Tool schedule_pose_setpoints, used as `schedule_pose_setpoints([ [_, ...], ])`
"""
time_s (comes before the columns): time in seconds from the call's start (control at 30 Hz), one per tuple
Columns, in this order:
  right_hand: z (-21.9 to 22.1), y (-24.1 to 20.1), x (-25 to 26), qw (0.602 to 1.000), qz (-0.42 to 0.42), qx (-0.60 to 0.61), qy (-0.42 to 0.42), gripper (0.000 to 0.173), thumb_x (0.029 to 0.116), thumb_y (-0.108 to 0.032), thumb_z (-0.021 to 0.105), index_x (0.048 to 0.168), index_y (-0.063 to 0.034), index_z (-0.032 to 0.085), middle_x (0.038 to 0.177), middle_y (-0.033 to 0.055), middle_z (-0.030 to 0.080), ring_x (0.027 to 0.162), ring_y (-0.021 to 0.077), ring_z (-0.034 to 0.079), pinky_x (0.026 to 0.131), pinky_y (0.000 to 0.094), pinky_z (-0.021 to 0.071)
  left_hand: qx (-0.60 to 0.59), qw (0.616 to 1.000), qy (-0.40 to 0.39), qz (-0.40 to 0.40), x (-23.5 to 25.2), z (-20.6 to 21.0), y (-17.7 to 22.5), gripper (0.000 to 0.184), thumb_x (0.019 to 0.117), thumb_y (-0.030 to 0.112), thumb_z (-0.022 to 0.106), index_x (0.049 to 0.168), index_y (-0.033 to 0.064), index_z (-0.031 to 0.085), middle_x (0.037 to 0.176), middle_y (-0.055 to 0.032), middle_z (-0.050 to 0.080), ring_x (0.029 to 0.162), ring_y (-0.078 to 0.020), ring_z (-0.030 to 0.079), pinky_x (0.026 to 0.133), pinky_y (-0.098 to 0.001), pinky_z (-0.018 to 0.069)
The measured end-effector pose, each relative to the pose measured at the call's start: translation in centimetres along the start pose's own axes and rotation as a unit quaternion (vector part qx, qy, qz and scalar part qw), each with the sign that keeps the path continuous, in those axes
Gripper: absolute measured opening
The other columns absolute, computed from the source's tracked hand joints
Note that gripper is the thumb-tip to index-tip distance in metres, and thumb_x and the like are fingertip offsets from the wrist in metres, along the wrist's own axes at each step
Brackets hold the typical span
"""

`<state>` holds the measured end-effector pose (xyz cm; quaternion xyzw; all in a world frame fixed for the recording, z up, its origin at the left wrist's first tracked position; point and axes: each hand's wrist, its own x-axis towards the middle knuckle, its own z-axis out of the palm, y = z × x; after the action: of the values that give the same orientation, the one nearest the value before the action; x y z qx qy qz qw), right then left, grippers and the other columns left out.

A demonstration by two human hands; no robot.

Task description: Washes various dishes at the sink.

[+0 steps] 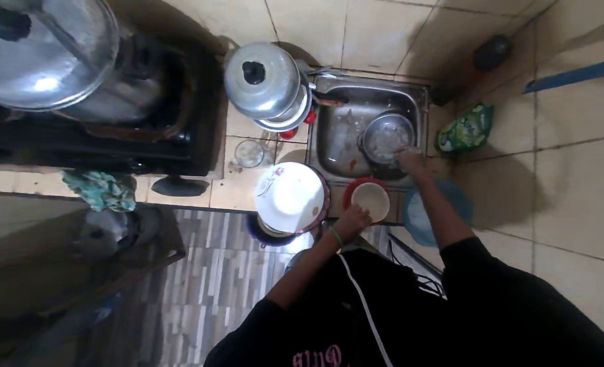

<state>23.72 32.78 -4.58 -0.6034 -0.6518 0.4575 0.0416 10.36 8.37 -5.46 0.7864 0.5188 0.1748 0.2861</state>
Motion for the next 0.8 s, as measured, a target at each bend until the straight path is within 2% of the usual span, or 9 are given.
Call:
schedule_pose_setpoints([
  [0.03, 0.3, -0.2, 0.5, 0.997, 0.002, -0.073, -0.016, 0.027, 0.1004, -0.015, 0.063, 0.125, -0.0032, 0.069, 0.121, 0.0238, 0.069, 0.112, 0.0405, 0.066, 0.096, 0.0596, 0.0506, 0.001, 1.0, 0.016, -0.001, -0.1, 0.4, -0.2, 0.017, 0.0913, -0.008, 0.06, 0.103, -0.0067, 0.072, 0.106, -0.0254, 0.071, 0.103, -0.0453, 0.068, 0.096, -0.0545, 0.0518],
  [0.1, 1.2, -0.7, 1.4, 0.967, 0.01, -0.245, -0.066, 0.033, 0.1014, -0.018, 0.06, 0.129, -0.0025, 0.067, 0.129, 0.0266, 0.065, 0.122, 0.0456, 0.061, 0.101, 0.0654, 0.0469, 0.003, 0.999, 0.033, 0.0, 0.0, 0.8, -0.4, 0.014, 0.0927, -0.003, 0.062, 0.102, -0.0059, 0.072, 0.103, -0.024, 0.071, 0.102, -0.043, 0.069, 0.1, -0.0542, 0.0505],
  [0.2, 3.7, 0.6, 2.7, 0.905, -0.012, -0.408, -0.12, 0.039, 0.1044, -0.014, 0.053, 0.133, 0.0123, 0.058, 0.142, 0.0338, 0.052, 0.136, 0.051, 0.047, 0.11, 0.0651, 0.0375, -0.026, 0.997, 0.07, 0.002, 0.0, 1.2, -0.4, 0.018, 0.0944, 0.007, 0.067, 0.106, -0.0064, 0.071, 0.108, -0.0247, 0.07, 0.107, -0.0429, 0.068, 0.105, -0.0574, 0.0476],
  [0.23, 4.5, 1.7, 3.4, 0.895, -0.036, -0.427, -0.128, 0.038, 0.1052, -0.01, 0.051, 0.134, 0.0146, 0.056, 0.145, 0.0348, 0.049, 0.139, 0.0517, 0.043, 0.114, 0.0647, 0.0337, -0.034, 0.996, 0.086, 0.0, -0.1, 1.2, -0.4, 0.021, 0.0945, 0.009, 0.067, 0.108, -0.0063, 0.071, 0.111, -0.025, 0.07, 0.109, -0.0432, 0.068, 0.105, -0.0575, 0.0478],
  [0.37, 6.0, 3.8, 5.7, 0.877, -0.071, -0.459, -0.123, 0.037, 0.1061, -0.008, 0.048, 0.133, 0.0151, 0.056, 0.144, 0.0341, 0.051, 0.14, 0.049, 0.044, 0.117, 0.0587, 0.0334, -0.052, 0.988, 0.144, -0.034, -0.5, -0.3, 0.1, 0.023, 0.0929, 0.007, 0.068, 0.113, -0.0035, 0.073, 0.113, -0.0237, 0.07, 0.108, -0.0413, 0.068, 0.099, -0.051, 0.0533],
  [0.53, 5.1, 2.2, 5.7, 0.873, -0.087, -0.45, -0.164, 0.036, 0.1062, -0.009, 0.047, 0.131, 0.0148, 0.058, 0.143, 0.0335, 0.052, 0.138, 0.048, 0.046, 0.116, 0.0581, 0.0362, -0.08, 0.975, 0.169, -0.123, -0.9, -2.8, 1.0, 0.022, 0.0948, 0.004, 0.064, 0.113, -0.0041, 0.073, 0.116, -0.025, 0.069, 0.108, -0.041, 0.068, 0.096, -0.0497, 0.0557],
  [0.6, 4.4, 1.4, 5.7, 0.878, -0.114, -0.433, -0.171, 0.037, 0.1074, -0.011, 0.046, 0.133, 0.013, 0.057, 0.143, 0.0327, 0.053, 0.139, 0.0476, 0.046, 0.117, 0.0582, 0.0341, -0.084, 0.969, 0.19, -0.134, -0.7, -3.3, 1.0, 0.022, 0.0945, 0.004, 0.064, 0.112, -0.0043, 0.073, 0.113, -0.0245, 0.07, 0.105, -0.0392, 0.07, 0.094, -0.0478, 0.0567],
  [0.67, 4.1, 1.9, 6.4, 0.862, -0.131, -0.456, -0.178, 0.034, 0.1061, -0.008, 0.047, 0.13, 0.0114, 0.061, 0.14, 0.0308, 0.056, 0.137, 0.0465, 0.049, 0.116, 0.0589, 0.035, -0.077, 0.966, 0.211, -0.128, -0.4, -3.1, 0.5, 0.02, 0.0944, 0.003, 0.063, 0.11, -0.0042, 0.074, 0.11, -0.0233, 0.071, 0.101, -0.0367, 0.071, 0.091, -0.0455, 0.0583],
  [0.8, 4.4, 2.5, 7.4, 0.86, -0.068, -0.467, -0.195, 0.038, 0.1055, -0.013, 0.051, 0.132, 0.0134, 0.058, 0.143, 0.0314, 0.053, 0.138, 0.0463, 0.047, 0.117, 0.0572, 0.0354, -0.06, 0.963, 0.235, -0.117, -0.3, -3.3, -0.2, 0.02, 0.0942, 0.002, 0.062, 0.11, -0.0024, 0.074, 0.107, -0.021, 0.071, 0.098, -0.0333, 0.072, 0.089, -0.0439, 0.0595],
])
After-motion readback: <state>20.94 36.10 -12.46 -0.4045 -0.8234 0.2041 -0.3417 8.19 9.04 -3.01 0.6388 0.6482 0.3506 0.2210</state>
